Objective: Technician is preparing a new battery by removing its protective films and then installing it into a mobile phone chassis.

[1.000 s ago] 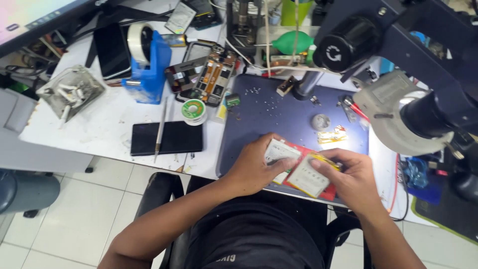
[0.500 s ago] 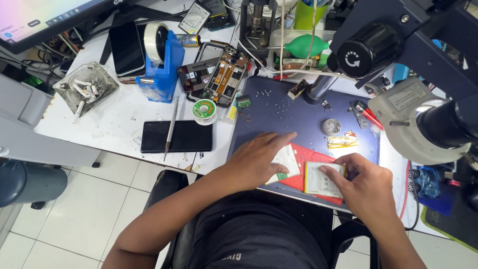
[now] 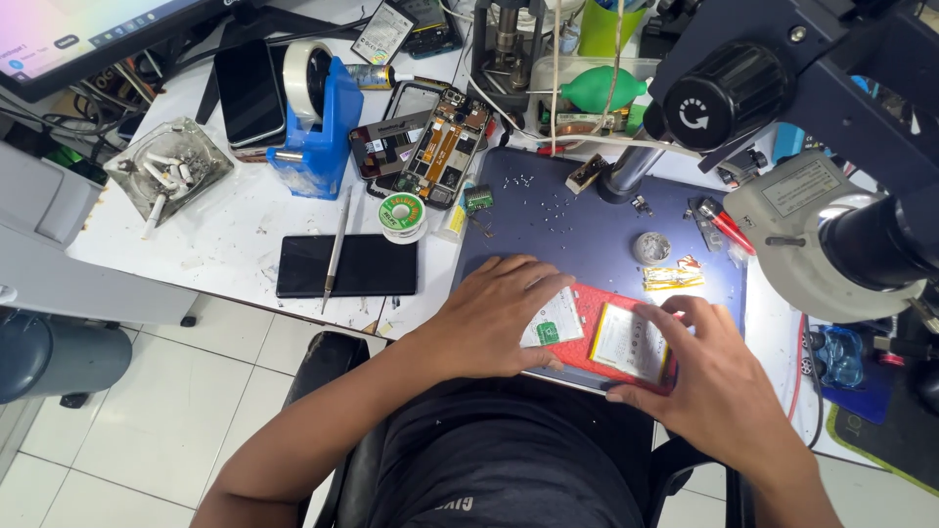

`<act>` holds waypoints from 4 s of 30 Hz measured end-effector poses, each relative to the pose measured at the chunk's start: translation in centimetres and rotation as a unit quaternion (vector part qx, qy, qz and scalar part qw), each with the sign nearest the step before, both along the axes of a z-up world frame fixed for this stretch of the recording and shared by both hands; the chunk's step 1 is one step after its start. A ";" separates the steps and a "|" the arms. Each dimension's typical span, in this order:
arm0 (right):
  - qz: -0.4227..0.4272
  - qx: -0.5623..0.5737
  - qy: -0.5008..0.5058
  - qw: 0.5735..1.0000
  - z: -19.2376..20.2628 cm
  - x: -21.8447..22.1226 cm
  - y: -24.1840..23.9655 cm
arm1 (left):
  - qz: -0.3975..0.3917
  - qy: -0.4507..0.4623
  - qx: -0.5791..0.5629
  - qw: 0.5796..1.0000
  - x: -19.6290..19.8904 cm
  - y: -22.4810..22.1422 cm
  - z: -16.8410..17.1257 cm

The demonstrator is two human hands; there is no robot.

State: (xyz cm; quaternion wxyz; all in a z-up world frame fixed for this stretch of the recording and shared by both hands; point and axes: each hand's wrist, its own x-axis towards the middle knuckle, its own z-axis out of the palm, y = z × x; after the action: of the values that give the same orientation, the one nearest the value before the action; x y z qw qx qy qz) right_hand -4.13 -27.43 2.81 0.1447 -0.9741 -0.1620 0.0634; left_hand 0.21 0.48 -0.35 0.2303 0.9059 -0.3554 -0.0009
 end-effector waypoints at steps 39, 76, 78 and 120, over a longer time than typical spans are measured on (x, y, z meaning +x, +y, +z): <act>0.031 0.109 0.004 0.994 -0.7 0.9 -0.7 | 0.227 -0.272 0.119 0.928 8.9 6.0 1.4; -0.039 0.175 -0.140 0.974 -4.1 4.7 3.1 | -0.068 -0.268 -0.062 0.959 -4.8 -2.4 -3.5; -0.021 0.159 -0.144 0.977 -3.9 5.0 3.3 | -0.054 -0.272 -0.057 0.959 -5.0 -2.6 -3.8; -0.137 0.404 0.176 0.887 -0.9 1.7 -4.2 | -0.025 -0.113 -0.036 0.993 -1.8 -0.8 -2.1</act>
State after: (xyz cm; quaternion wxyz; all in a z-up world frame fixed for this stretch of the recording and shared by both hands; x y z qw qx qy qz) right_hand -2.42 -31.66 1.87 0.5592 -0.8166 -0.0100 0.1427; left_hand -1.62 -0.36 -2.43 0.2215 0.8819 -0.4018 0.1081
